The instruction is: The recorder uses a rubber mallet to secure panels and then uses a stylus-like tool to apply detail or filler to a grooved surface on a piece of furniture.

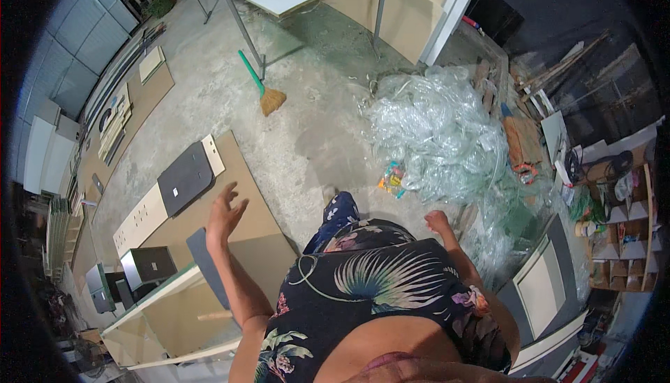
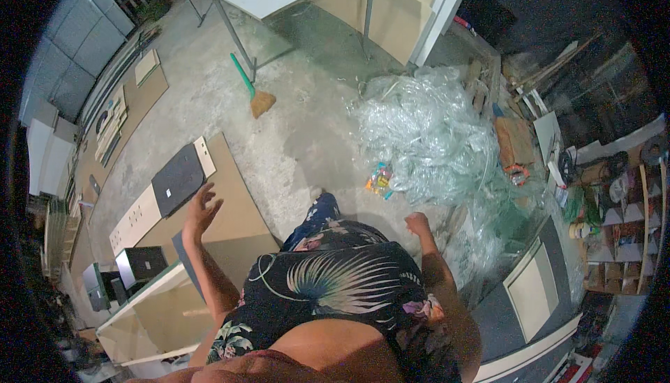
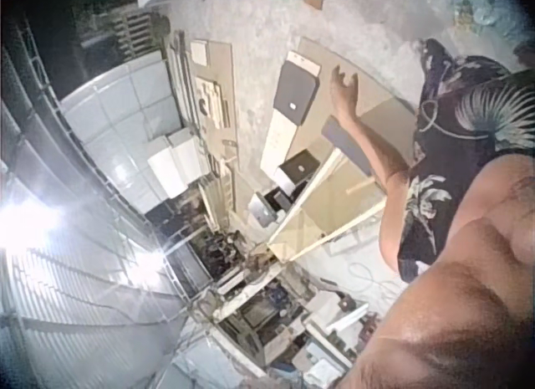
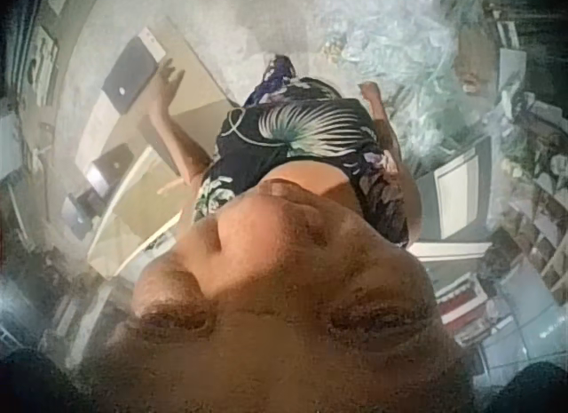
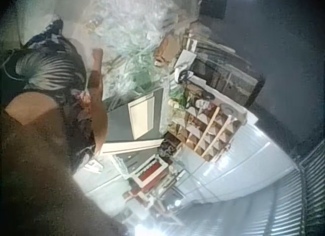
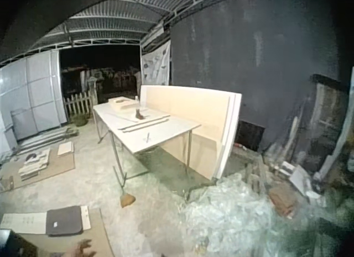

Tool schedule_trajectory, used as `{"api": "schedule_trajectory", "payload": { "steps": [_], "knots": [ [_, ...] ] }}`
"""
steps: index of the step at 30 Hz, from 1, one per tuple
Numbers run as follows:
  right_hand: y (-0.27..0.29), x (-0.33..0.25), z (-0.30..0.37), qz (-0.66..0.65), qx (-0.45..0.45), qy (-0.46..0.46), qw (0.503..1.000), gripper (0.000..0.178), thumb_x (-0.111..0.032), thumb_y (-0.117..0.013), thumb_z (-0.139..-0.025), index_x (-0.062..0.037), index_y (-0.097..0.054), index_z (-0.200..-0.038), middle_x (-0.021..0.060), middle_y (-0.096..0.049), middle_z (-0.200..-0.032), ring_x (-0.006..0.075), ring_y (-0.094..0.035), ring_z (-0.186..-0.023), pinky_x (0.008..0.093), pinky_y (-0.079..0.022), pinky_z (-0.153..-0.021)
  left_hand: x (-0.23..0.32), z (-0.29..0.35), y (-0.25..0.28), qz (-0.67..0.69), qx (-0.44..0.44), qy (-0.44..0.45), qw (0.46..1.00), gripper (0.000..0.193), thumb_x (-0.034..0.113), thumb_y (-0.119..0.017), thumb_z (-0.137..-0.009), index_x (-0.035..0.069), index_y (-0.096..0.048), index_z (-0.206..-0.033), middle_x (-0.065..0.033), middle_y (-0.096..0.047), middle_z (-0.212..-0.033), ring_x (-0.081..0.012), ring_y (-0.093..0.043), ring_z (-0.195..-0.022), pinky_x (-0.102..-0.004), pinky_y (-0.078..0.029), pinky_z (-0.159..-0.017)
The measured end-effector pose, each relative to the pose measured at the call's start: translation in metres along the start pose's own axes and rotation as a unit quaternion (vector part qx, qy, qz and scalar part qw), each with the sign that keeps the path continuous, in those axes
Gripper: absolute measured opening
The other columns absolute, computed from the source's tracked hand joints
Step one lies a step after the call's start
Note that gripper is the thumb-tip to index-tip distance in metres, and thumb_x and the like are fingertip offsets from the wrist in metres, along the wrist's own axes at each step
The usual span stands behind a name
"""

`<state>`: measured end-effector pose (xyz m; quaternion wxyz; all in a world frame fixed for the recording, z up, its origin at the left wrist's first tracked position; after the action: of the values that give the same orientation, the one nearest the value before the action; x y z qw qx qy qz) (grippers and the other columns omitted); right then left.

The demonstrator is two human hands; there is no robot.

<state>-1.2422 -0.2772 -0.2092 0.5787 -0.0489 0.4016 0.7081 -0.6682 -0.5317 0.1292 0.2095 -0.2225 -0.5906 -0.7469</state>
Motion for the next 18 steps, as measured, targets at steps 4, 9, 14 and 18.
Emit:
{"api": "schedule_trajectory", "payload": {
  "steps": [4,9,14,18],
  "knots": [
    [-0.003,-0.092,-0.034,-0.044,0.002,0.086,0.995,0.022,-0.023,-0.063,-0.084,-0.0023,-0.066,-0.078,0.0090,-0.063,-0.061,0.0193,-0.059,-0.047,0.0342,-0.048,-0.046,0.042,-0.127,-0.018,0.037,0.023,-0.128,0.991,0.048,0.015,-0.068,-0.084,0.003,-0.054,-0.128,-0.0231,-0.064,-0.113,-0.0325,-0.063,-0.107,-0.0390,-0.052,-0.083],
    [-0.011,-0.107,-0.104,-0.191,0.006,0.044,0.981,0.016,-0.019,-0.065,-0.082,-0.0037,-0.066,-0.081,0.0093,-0.063,-0.061,0.0200,-0.060,-0.047,0.0346,-0.048,-0.046,0.148,-0.334,-0.020,0.092,0.021,-0.252,0.963,0.041,0.013,-0.066,-0.084,0.001,-0.058,-0.122,-0.0215,-0.066,-0.110,-0.0315,-0.066,-0.100,-0.0374,-0.053,-0.079],
    [-0.017,-0.150,-0.120,0.025,0.118,0.163,0.979,0.014,-0.017,-0.066,-0.076,-0.0034,-0.065,-0.076,0.0093,-0.064,-0.061,0.0200,-0.061,-0.047,0.0334,-0.049,-0.044,0.209,-0.557,-0.026,0.060,0.050,-0.293,0.953,0.032,0.008,-0.062,-0.085,0.002,-0.063,-0.116,-0.0175,-0.068,-0.104,-0.0272,-0.068,-0.085,-0.0361,-0.053,-0.074],
    [-0.011,-0.181,-0.101,-0.210,0.147,-0.094,0.962,0.028,-0.025,-0.060,-0.084,0.0014,-0.068,-0.087,0.0101,-0.066,-0.065,0.0159,-0.063,-0.051,0.0305,-0.051,-0.046,0.270,-0.694,-0.056,-0.037,0.114,-0.350,0.929,0.045,0.007,-0.060,-0.084,0.006,-0.052,-0.129,-0.0207,-0.058,-0.122,-0.0362,-0.056,-0.112,-0.0412,-0.046,-0.093]
  ]
}}
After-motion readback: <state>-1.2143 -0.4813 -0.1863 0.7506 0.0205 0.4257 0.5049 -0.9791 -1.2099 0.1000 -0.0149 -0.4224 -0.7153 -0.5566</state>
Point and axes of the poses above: each hand's wrist, its own z-axis away from the middle knuckle, its own y-axis out of the back of the hand, x = y × z, the point moved 4 cm from there along -z, towards the middle knuckle
